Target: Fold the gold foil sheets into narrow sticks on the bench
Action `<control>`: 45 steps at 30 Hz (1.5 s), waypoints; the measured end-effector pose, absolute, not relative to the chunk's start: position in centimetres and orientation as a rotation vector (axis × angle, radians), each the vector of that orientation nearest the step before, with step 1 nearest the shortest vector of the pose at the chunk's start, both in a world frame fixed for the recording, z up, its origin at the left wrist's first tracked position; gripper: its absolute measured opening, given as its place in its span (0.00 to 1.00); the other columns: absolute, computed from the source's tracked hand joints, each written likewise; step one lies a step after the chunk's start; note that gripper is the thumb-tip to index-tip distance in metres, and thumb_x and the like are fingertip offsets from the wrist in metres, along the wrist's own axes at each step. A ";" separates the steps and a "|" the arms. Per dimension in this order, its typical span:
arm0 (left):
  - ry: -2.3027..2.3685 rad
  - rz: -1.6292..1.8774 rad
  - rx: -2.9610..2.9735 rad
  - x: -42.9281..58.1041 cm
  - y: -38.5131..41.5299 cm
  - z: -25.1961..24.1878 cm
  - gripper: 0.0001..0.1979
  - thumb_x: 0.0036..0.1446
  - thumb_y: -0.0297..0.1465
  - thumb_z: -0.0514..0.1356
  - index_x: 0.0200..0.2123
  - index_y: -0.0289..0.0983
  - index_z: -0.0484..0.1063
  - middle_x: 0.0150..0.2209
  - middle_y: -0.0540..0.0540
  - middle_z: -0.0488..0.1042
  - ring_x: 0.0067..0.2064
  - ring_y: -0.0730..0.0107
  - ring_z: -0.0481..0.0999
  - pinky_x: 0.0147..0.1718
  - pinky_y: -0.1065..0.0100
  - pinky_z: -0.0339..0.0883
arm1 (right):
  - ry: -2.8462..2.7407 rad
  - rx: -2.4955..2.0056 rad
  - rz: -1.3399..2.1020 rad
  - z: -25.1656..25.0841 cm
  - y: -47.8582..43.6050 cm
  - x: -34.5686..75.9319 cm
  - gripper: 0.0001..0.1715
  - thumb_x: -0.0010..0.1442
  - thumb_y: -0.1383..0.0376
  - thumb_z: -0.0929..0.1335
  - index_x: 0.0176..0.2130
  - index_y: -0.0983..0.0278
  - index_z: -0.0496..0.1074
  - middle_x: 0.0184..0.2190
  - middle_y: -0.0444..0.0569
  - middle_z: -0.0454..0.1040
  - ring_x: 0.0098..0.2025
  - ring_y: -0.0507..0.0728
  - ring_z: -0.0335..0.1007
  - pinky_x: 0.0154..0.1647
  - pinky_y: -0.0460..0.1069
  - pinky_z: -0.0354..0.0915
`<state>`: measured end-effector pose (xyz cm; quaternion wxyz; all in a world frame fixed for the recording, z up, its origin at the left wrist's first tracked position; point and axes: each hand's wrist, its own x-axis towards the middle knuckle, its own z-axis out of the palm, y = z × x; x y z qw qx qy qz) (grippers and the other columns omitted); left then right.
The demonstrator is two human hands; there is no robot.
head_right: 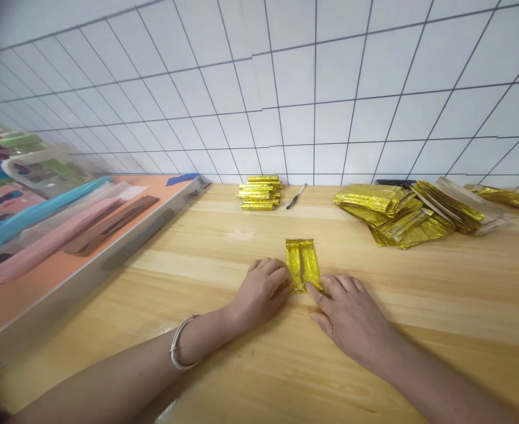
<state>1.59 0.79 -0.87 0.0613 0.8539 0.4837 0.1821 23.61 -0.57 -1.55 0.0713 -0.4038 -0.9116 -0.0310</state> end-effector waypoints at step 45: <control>1.208 0.303 2.823 7.9 -4.8 1.0 0.19 0.58 0.35 0.52 0.50 0.31 0.63 0.49 0.37 0.68 0.49 0.56 0.64 0.48 0.57 0.61 | -2.617 -1.039 -0.133 -2.0 0.7 27.4 0.21 0.61 0.68 0.59 0.54 0.64 0.66 0.54 0.51 0.67 0.55 0.58 0.60 0.56 0.57 0.60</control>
